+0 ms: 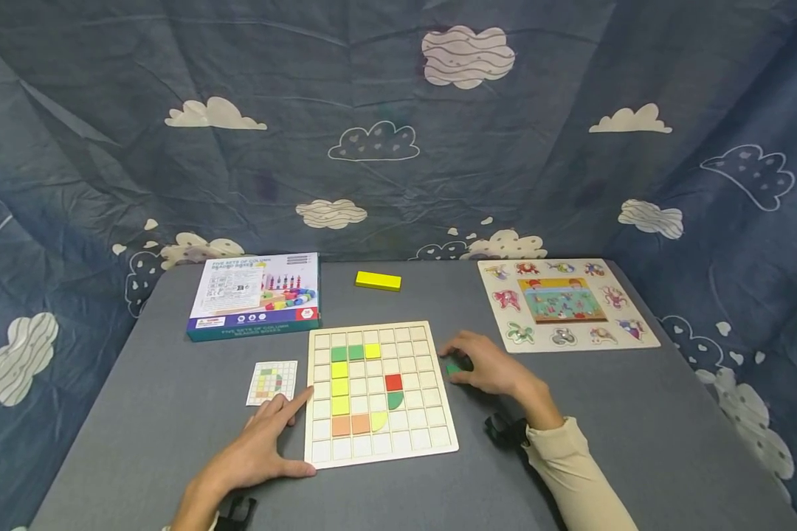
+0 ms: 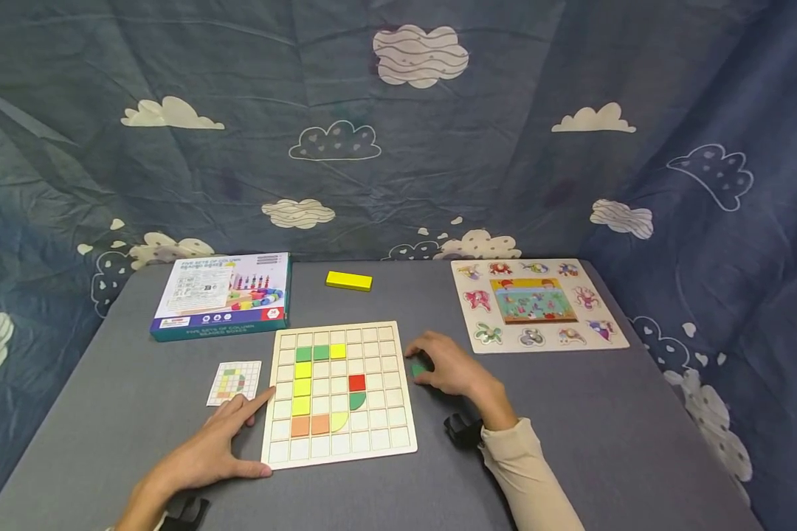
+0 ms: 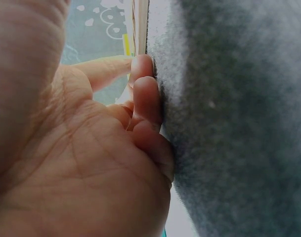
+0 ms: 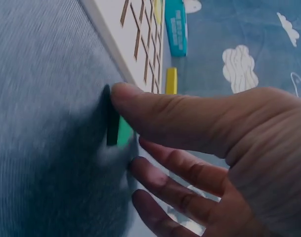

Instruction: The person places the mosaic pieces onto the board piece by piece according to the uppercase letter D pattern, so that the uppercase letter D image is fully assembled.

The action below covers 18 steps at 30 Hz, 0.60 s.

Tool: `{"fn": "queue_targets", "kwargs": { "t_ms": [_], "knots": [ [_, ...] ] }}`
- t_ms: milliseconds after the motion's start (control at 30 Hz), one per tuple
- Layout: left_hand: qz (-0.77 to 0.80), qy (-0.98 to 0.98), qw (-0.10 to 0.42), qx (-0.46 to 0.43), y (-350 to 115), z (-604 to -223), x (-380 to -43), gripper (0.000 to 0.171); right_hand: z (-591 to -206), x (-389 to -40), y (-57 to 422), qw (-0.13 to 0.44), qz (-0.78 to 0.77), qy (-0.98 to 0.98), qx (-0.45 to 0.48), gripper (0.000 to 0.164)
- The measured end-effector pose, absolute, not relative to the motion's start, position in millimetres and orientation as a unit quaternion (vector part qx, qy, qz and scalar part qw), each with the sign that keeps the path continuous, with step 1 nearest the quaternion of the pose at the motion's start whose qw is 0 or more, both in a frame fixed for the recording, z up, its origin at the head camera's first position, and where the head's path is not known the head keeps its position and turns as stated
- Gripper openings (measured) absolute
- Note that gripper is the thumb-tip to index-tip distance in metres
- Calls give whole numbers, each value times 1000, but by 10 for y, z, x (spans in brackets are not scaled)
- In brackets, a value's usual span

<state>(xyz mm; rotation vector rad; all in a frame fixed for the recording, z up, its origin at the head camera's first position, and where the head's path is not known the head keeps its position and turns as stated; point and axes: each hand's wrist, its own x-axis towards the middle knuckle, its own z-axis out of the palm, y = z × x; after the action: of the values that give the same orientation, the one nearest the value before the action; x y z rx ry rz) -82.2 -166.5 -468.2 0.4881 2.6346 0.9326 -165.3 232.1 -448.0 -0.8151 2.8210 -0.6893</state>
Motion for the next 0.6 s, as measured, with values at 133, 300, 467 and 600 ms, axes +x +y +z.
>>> {"fn": "queue_targets", "kwargs": {
  "t_ms": [133,300,467,600],
  "knots": [
    [326,917,154,169,-1671,-4669,-823,112,-4499,-1662,2371,76,-227,937,-255,38],
    [325,918,157,166,-1674,-4665,-825,113,-4507,-1684,2395,84,-232,934,-257,32],
    [324,918,159,165,-1663,-4667,-827,113,-4503,-1695,2409,91,-232,932,-265,23],
    [324,918,159,165,-1657,-4669,-825,113,-4504,-1697,2404,101,-237,932,-256,21]
  ]
}}
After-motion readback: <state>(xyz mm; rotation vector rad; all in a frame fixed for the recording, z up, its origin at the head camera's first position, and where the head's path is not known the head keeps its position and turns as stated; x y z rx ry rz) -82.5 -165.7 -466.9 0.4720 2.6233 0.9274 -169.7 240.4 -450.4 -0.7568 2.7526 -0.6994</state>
